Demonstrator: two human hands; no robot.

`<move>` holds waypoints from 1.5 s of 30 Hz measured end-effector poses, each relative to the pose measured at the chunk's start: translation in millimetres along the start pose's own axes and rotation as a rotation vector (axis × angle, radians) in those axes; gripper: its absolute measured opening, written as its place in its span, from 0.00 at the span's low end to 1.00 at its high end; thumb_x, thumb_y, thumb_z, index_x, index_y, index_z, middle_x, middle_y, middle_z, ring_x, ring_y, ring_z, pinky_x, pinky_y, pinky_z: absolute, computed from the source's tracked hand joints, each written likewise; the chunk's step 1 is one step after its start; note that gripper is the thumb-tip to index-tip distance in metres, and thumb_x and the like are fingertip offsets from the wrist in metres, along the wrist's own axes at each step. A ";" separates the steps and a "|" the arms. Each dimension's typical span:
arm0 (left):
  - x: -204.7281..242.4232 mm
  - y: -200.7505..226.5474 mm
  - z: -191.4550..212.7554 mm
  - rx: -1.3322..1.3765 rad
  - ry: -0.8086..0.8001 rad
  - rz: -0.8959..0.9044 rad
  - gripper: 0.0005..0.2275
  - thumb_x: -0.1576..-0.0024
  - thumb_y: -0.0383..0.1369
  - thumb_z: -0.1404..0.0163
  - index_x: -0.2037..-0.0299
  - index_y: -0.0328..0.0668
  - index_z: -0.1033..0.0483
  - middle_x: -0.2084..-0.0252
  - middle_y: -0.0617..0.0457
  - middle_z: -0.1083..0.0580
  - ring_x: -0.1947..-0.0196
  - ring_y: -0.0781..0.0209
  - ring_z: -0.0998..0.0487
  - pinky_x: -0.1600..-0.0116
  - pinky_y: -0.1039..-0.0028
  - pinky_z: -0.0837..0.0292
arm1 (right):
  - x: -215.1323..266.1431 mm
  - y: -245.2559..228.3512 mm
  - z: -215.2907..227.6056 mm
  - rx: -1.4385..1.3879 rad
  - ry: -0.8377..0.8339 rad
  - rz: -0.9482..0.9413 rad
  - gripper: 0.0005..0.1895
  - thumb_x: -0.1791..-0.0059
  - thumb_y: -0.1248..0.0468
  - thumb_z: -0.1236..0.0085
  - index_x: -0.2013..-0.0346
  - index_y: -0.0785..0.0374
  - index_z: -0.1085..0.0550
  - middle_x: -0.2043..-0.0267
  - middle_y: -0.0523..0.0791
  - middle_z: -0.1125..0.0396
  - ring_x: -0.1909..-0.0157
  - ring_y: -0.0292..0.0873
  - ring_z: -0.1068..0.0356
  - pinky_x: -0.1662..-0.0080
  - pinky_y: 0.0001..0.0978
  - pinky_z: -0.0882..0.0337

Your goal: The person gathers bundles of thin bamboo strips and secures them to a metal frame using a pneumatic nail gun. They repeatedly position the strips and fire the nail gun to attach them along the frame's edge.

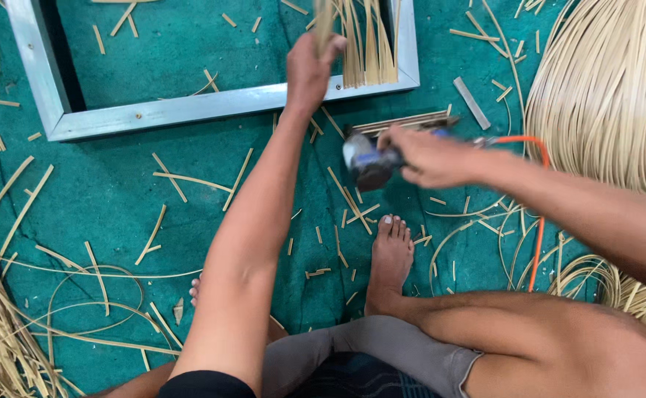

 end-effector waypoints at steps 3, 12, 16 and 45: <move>11.4 13.7 21.9 0.222 0.057 0.143 0.19 0.52 0.51 0.60 0.68 0.45 0.28 0.73 0.58 0.30 0.72 0.67 0.35 0.67 0.74 0.40 | -24.9 23.1 -33.9 0.025 0.156 0.103 0.16 0.55 0.68 0.55 0.58 0.56 0.48 0.63 0.49 0.43 0.62 0.46 0.43 0.63 0.42 0.39; 45.0 22.1 -32.8 1.273 -0.275 0.474 0.10 0.49 0.30 0.53 0.61 0.30 0.31 0.70 0.44 0.28 0.69 0.53 0.24 0.54 0.59 0.25 | -70.5 52.7 -32.3 0.094 0.190 -0.004 0.07 0.60 0.62 0.52 0.67 0.53 0.31 0.68 0.50 0.31 0.64 0.55 0.32 0.66 0.44 0.35; 55.0 36.4 -32.5 1.111 -0.325 0.419 0.09 0.47 0.33 0.52 0.60 0.38 0.27 0.70 0.56 0.30 0.71 0.67 0.26 0.67 0.80 0.28 | -46.3 33.0 26.8 -0.578 0.463 0.028 0.08 0.55 0.65 0.66 0.70 0.56 0.35 0.74 0.41 0.34 0.72 0.37 0.34 0.67 0.27 0.39; 66.5 34.3 -50.3 1.145 -0.205 0.453 0.10 0.51 0.25 0.47 0.61 0.28 0.31 0.70 0.45 0.28 0.72 0.60 0.25 0.66 0.69 0.23 | -57.6 59.8 43.9 -1.391 0.562 0.073 0.11 0.56 0.56 0.43 0.69 0.59 0.31 0.78 0.44 0.31 0.83 0.27 0.35 0.83 0.11 0.38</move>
Point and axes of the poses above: each hand's wrist, its own x-axis away from the middle knuckle, its own z-axis out of the back of the hand, y = z × x, the point moved 9 cm from there along -x, towards the middle knuckle
